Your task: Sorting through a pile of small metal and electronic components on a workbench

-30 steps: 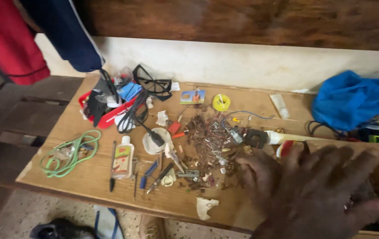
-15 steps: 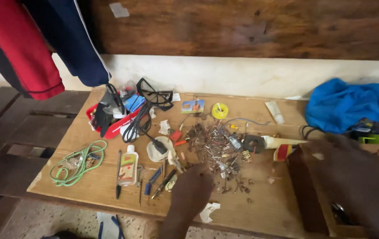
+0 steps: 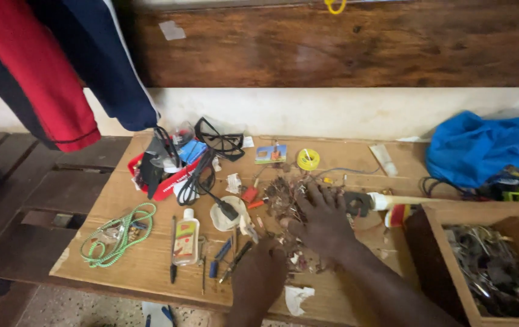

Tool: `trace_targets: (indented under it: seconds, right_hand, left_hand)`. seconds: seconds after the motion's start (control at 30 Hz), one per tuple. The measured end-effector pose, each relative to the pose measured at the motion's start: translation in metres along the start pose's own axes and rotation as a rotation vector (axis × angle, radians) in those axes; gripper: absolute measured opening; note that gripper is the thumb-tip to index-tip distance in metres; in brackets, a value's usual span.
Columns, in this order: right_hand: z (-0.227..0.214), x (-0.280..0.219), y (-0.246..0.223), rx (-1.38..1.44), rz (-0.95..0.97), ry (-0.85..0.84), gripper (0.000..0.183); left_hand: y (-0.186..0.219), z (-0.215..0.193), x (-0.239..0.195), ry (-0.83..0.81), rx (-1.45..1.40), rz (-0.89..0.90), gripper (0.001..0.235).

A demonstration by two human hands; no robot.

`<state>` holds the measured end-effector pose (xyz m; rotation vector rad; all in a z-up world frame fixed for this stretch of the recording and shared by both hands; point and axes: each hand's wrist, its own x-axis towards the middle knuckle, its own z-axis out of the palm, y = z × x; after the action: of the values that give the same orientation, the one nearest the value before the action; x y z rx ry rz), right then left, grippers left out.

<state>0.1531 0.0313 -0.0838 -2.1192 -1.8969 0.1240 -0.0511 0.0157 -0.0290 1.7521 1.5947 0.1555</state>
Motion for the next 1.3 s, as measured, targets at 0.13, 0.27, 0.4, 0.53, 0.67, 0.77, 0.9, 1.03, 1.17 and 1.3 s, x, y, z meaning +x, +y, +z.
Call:
trace_targets:
  seconds: [0.13, 0.27, 0.4, 0.53, 0.67, 0.77, 0.9, 1.03, 1.17, 1.3]
  right_hand:
    - [0.009, -0.001, -0.009, -0.072, 0.005, -0.072, 0.078]
    - [-0.044, -0.005, -0.042, -0.087, 0.151, -0.262, 0.052]
    - [-0.052, 0.016, -0.053, 0.084, 0.148, -0.001, 0.034]
    - [0.000, 0.101, -0.037, 0.062, -0.210, 0.155, 0.028]
    - [0.007, 0.146, -0.054, -0.061, -0.233, -0.123, 0.049]
    - [0.024, 0.141, -0.041, -0.043, -0.470, 0.171, 0.015]
    - [0.029, 0.123, -0.044, -0.178, -0.226, 0.080, 0.025]
    - [-0.085, 0.047, -0.081, 0.124, 0.032, 0.065, 0.021]
    - [-0.170, -0.054, -0.070, 0.405, 0.475, 0.250, 0.033]
    - [-0.227, -0.117, 0.005, -0.010, 0.725, 0.129, 0.032]
  left_hand:
    - [-0.016, 0.002, 0.003, 0.068, 0.012, 0.062, 0.033]
    - [-0.027, 0.006, 0.007, 0.138, 0.018, 0.104, 0.030]
    - [-0.033, 0.008, 0.007, 0.200, 0.489, 0.533, 0.021]
    - [-0.025, 0.002, 0.004, 0.130, 0.032, 0.061, 0.037]
    - [-0.023, -0.010, 0.005, 0.132, -0.062, 0.081, 0.037]
    - [-0.016, -0.022, 0.004, 0.171, -0.122, 0.081, 0.030]
    - [-0.027, -0.010, 0.009, 0.213, -0.106, 0.211, 0.026]
    - [-0.024, -0.009, 0.012, 0.287, -0.102, 0.251, 0.027]
    - [-0.025, -0.015, 0.007, 0.353, -0.039, 0.161, 0.025]
    - [-0.025, -0.023, 0.002, 0.218, -0.096, 0.138, 0.029]
